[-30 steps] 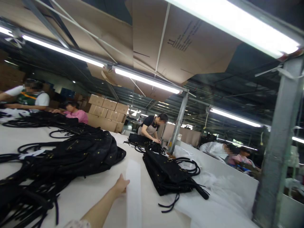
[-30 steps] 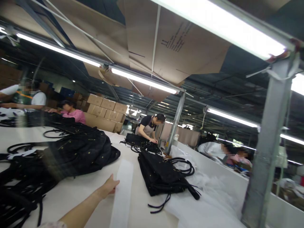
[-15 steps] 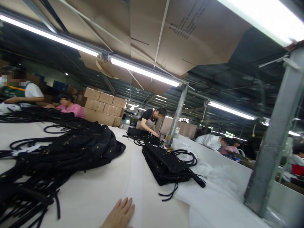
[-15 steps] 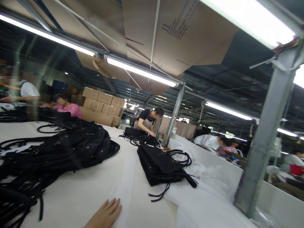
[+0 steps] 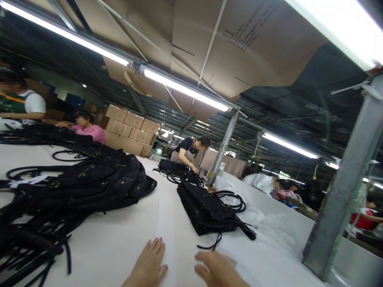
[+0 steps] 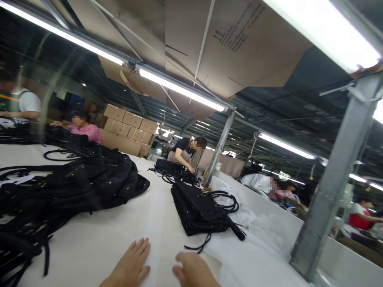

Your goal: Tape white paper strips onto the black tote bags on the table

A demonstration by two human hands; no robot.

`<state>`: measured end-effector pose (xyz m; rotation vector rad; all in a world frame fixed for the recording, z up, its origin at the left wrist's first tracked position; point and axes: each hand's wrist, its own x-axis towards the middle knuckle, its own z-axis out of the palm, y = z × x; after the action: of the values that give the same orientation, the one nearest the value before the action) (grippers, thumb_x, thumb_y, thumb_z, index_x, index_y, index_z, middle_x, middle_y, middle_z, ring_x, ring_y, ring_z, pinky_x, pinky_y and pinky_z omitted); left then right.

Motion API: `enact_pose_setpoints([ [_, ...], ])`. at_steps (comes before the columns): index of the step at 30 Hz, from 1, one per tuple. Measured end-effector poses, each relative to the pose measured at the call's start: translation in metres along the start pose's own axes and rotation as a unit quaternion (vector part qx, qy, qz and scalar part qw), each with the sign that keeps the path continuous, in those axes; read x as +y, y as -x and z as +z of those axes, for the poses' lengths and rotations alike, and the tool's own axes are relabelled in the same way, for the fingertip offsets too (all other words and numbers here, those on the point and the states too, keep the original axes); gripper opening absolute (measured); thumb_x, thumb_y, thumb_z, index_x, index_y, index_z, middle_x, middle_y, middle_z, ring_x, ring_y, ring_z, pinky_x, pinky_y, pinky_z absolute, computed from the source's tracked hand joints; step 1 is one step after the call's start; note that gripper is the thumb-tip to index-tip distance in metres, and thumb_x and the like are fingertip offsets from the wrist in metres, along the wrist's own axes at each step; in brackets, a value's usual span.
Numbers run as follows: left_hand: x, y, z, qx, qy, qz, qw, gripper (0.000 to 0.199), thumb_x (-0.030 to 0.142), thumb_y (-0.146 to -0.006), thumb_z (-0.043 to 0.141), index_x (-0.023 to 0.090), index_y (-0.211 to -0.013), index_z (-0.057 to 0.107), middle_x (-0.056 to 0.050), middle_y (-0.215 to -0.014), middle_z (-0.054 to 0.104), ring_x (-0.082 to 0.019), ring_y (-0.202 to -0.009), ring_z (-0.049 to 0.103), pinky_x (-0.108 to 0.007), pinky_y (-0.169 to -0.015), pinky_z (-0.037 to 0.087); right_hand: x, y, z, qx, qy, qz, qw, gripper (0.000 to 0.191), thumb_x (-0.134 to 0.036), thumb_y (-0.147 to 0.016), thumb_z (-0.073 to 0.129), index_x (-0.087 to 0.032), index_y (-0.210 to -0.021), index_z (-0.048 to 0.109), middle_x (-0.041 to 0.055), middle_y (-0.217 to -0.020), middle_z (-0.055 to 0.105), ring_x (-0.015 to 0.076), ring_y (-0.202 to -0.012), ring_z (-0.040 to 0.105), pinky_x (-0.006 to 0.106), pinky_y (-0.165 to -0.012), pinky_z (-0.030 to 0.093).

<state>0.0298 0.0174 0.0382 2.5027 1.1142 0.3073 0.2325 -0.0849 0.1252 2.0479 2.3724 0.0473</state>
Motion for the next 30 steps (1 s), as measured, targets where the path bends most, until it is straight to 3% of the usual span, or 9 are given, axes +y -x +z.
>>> enact_pose_setpoints([
  [3, -0.007, -0.005, 0.005, -0.014, 0.005, 0.006, 1.000, 0.069, 0.040, -0.090, 0.040, 0.005, -0.149, 0.030, -0.018, -0.156, 0.018, -0.031, -0.146, 0.015, -0.050, -0.120, 0.011, 0.045, -0.068, -0.018, 0.096, 0.050, 0.149, 0.983, 0.029, -0.020, -0.098, 0.038, -0.019, -0.100, 0.067, 0.0078, -0.099, 0.072, 0.0211, -0.098, 0.067, 0.032, -0.087, 0.049],
  [6, -0.017, -0.017, 0.012, -0.032, 0.007, 0.013, 0.999, 0.073, 0.038, -0.085, 0.049, 0.005, -0.148, 0.033, -0.019, -0.155, 0.020, -0.034, -0.145, 0.018, -0.052, -0.120, 0.013, 0.081, -0.131, -0.025, 0.155, 0.084, 0.205, 0.963, 0.036, -0.014, -0.097, 0.032, -0.013, -0.121, 0.059, 0.0154, -0.127, 0.062, 0.0219, -0.122, 0.055, 0.030, -0.101, 0.040],
  [9, -0.029, -0.031, 0.024, -0.027, 0.020, 0.030, 0.999, 0.064, 0.036, -0.090, 0.046, 0.009, -0.148, 0.037, -0.018, -0.154, 0.024, -0.036, -0.143, 0.022, -0.056, -0.118, 0.018, 0.106, -0.180, -0.012, 0.174, 0.113, 0.229, 0.951, 0.035, -0.016, -0.096, 0.037, -0.008, -0.127, 0.052, 0.0198, -0.137, 0.053, 0.0268, -0.134, 0.044, 0.036, -0.106, 0.036],
  [11, -0.035, -0.039, 0.032, -0.019, 0.033, 0.033, 0.999, 0.054, 0.032, -0.098, 0.032, 0.011, -0.148, 0.037, -0.017, -0.154, 0.026, -0.036, -0.143, 0.023, -0.058, -0.118, 0.020, 0.116, -0.203, 0.009, 0.165, 0.125, 0.245, 0.947, 0.031, -0.022, -0.094, 0.045, -0.011, -0.122, 0.055, 0.0193, -0.130, 0.058, 0.0311, -0.128, 0.049, 0.041, -0.099, 0.041],
  [15, -0.039, -0.045, 0.043, -0.022, 0.048, 0.024, 0.998, 0.053, 0.027, -0.101, 0.020, 0.009, -0.149, 0.034, -0.019, -0.154, 0.024, -0.035, -0.144, 0.020, -0.058, -0.119, 0.017, 0.116, -0.220, 0.064, 0.133, 0.140, 0.266, 0.944, 0.025, -0.033, -0.090, 0.058, -0.012, -0.103, 0.062, 0.0164, -0.101, 0.069, 0.0311, -0.098, 0.067, 0.040, -0.079, 0.050],
  [18, -0.037, -0.044, 0.042, -0.017, 0.057, 0.027, 0.998, 0.052, 0.026, -0.101, 0.024, 0.007, -0.149, 0.034, -0.020, -0.154, 0.024, -0.036, -0.144, 0.020, -0.060, -0.118, 0.017, 0.112, -0.220, 0.090, 0.154, 0.169, 0.271, 0.935, 0.025, -0.031, -0.091, 0.057, -0.009, -0.101, 0.063, 0.0194, -0.101, 0.067, 0.0322, -0.098, 0.066, 0.040, -0.077, 0.049],
  [22, -0.036, -0.045, 0.044, -0.026, 0.054, 0.025, 0.998, 0.052, 0.025, -0.101, 0.024, 0.008, -0.149, 0.033, -0.019, -0.155, 0.023, -0.036, -0.144, 0.019, -0.059, -0.119, 0.017, 0.124, -0.223, 0.095, 0.169, 0.174, 0.301, 0.922, 0.034, -0.036, -0.094, 0.052, -0.006, -0.101, 0.065, 0.0232, -0.099, 0.066, 0.0340, -0.094, 0.068, 0.040, -0.072, 0.049],
  [25, -0.039, -0.049, 0.053, -0.015, 0.062, 0.015, 0.998, 0.053, 0.026, -0.100, 0.027, 0.006, -0.149, 0.034, -0.020, -0.155, 0.022, -0.036, -0.145, 0.018, -0.061, -0.119, 0.015, 0.138, -0.232, 0.093, 0.146, 0.163, 0.297, 0.930, 0.034, -0.035, -0.094, 0.051, -0.007, -0.094, 0.069, 0.0232, -0.095, 0.068, 0.0342, -0.092, 0.069, 0.039, -0.071, 0.050],
  [30, -0.042, -0.052, 0.060, -0.004, 0.075, 0.012, 0.997, 0.052, 0.026, -0.100, 0.029, 0.007, -0.148, 0.037, -0.018, -0.155, 0.024, -0.035, -0.145, 0.020, -0.058, -0.120, 0.016, 0.155, -0.240, 0.091, 0.090, 0.153, 0.249, 0.952, 0.036, -0.008, -0.091, 0.035, -0.006, -0.094, 0.071, 0.0237, -0.096, 0.071, 0.0318, -0.096, 0.070, 0.039, -0.078, 0.050],
])
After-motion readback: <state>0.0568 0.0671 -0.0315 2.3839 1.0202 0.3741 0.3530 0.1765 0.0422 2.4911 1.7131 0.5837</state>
